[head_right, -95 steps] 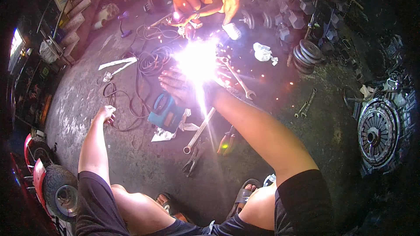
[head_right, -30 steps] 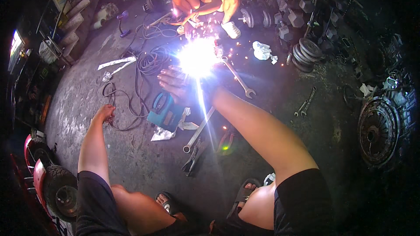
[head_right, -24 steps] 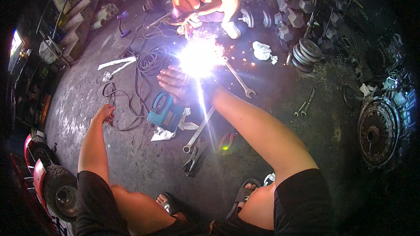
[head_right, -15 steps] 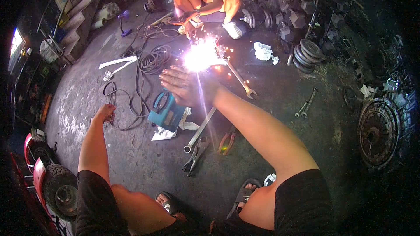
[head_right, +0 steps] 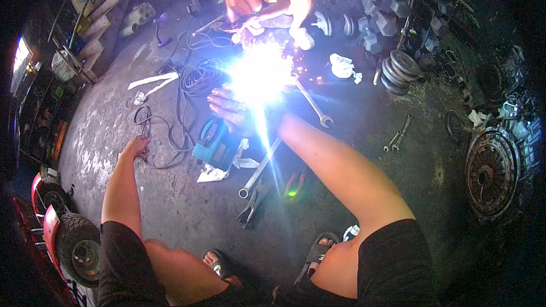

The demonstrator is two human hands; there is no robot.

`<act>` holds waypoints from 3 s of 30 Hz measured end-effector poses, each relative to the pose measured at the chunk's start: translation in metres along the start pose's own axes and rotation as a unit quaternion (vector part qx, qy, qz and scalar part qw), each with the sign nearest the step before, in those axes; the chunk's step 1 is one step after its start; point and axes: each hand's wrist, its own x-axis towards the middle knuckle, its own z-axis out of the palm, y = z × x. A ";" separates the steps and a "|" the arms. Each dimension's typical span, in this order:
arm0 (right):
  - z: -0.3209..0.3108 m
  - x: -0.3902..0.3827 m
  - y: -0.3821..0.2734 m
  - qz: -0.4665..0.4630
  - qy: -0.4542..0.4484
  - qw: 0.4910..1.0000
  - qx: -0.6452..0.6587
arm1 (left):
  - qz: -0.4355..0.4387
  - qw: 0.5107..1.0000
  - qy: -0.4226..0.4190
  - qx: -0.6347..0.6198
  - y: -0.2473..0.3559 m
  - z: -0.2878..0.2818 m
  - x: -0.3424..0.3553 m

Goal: The person holds a welding shield while another person welds metal parts, then picks up a wrench and strikes a metal rod.

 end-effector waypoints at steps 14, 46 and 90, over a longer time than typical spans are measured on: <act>0.015 -0.007 0.009 -0.021 -0.016 1.000 0.015 | -0.050 0.999 -0.001 -0.007 0.009 -0.002 -0.001; 0.040 -0.024 -0.022 -0.068 -0.005 0.995 0.078 | -0.065 0.996 -0.007 -0.061 -0.001 -0.003 -0.005; -0.020 -0.211 0.094 0.580 -0.327 0.738 0.108 | 0.030 0.997 0.023 0.069 0.008 0.004 -0.006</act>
